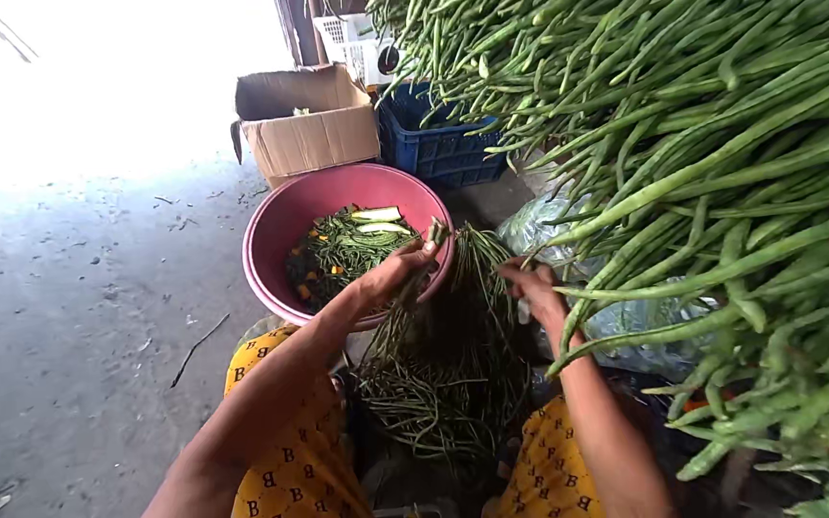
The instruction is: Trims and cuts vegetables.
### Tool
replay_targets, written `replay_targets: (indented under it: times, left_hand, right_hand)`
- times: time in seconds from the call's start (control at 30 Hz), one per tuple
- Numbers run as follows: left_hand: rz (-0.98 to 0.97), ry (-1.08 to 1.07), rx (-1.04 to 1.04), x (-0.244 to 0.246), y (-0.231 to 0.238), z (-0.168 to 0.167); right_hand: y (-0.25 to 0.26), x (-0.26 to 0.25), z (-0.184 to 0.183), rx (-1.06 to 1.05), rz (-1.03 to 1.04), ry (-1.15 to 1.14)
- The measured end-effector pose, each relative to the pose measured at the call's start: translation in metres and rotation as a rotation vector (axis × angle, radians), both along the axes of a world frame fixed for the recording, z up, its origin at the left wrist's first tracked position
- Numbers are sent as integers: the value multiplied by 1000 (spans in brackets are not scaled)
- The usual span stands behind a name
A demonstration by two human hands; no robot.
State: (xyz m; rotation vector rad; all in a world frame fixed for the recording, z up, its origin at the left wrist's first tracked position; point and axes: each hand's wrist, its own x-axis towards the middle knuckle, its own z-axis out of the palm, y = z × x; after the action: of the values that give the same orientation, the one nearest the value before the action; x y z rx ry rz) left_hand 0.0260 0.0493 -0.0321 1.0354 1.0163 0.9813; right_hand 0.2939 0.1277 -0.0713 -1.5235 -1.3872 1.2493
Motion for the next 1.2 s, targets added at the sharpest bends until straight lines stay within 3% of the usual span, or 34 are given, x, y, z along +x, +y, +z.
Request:
replay_targets:
  times: [0.1,0.2,0.33,0.5,0.73,0.87,1.07,1.13,1.2]
  left_hand:
    - [82,-114,80,-13,-2,4]
    - [111,-239,134,-9,-1,7]
    - [154,-226,179,-3,-2,3]
    - [220,-229,172,13,-1,-4]
    - [287,478,487,28,-1,-13]
    - [251,608,544,21,-13,-7]
    - [-75,901,621,12,11,-7]
    - [-200,1024,553,6,4,-8]
    - [-420,1070,348,2,-3,-12]
  right_hand:
    - [-22,-33,5,-60,201,-52]
    - [-34,-52,12,15,248,15]
    - [-50,-68,20,91,329,263]
    - [-59,-83,16,136,341,364]
    - [-53,-81,11,65,247,338]
    - [-51,-76,13,77,283,299]
    - [-49,-73,13,118,214,203]
    - [-48,-67,23,72,118,200]
    - [-39,-48,29,52,30,229]
